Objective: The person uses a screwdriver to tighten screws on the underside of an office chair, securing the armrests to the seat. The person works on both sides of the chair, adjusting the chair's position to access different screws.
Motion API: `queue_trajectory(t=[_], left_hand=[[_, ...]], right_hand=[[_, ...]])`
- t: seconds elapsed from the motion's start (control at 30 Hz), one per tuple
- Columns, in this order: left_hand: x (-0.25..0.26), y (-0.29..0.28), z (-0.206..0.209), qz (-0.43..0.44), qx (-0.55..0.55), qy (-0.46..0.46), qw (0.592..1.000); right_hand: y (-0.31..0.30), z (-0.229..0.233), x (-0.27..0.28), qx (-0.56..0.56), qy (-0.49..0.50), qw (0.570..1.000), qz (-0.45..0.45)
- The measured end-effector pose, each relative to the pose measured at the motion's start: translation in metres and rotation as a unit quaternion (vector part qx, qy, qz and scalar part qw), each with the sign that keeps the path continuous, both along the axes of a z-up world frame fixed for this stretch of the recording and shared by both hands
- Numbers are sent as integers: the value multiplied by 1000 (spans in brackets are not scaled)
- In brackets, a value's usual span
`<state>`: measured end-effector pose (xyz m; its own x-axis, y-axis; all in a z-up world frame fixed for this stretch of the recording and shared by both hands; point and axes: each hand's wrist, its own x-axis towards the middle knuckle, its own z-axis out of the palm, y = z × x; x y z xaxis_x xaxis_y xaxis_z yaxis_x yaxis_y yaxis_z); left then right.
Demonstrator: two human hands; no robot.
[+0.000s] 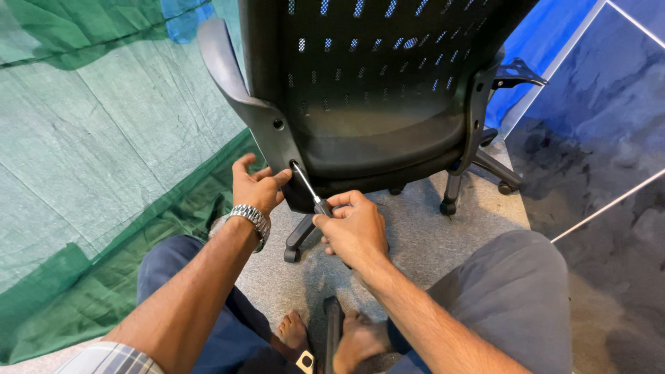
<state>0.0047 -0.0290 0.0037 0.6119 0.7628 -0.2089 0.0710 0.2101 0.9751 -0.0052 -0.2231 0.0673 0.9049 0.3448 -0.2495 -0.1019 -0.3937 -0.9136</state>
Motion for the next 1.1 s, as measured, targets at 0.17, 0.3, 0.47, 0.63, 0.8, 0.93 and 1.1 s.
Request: queue_trajectory(t=[0.17,0.3,0.47,0.63,0.8,0.93,1.1], left_hand=[[12,10,-11,-63,0,-34,997],[32,19,-31,-68,32,-42,996],[57,23,-60,-80,102,-73,989],[71,19,-69,-88,113,-88,986],[77,12,-62,-72,120,-44,989],[78,8,-54,-85,92,-55,991],[80,6,-52,-69,83,-13,994]], right_hand=[[4,-8,3,13,-35,999,-3],[10,-16,4,40,-44,997,-43],[18,-30,3,51,-74,992,-89],[22,-34,0,-25,-109,985,-132],[26,-31,3,-94,-133,977,-139],[28,-34,7,-85,-196,965,-150],[31,-32,9,-57,-120,979,-155]])
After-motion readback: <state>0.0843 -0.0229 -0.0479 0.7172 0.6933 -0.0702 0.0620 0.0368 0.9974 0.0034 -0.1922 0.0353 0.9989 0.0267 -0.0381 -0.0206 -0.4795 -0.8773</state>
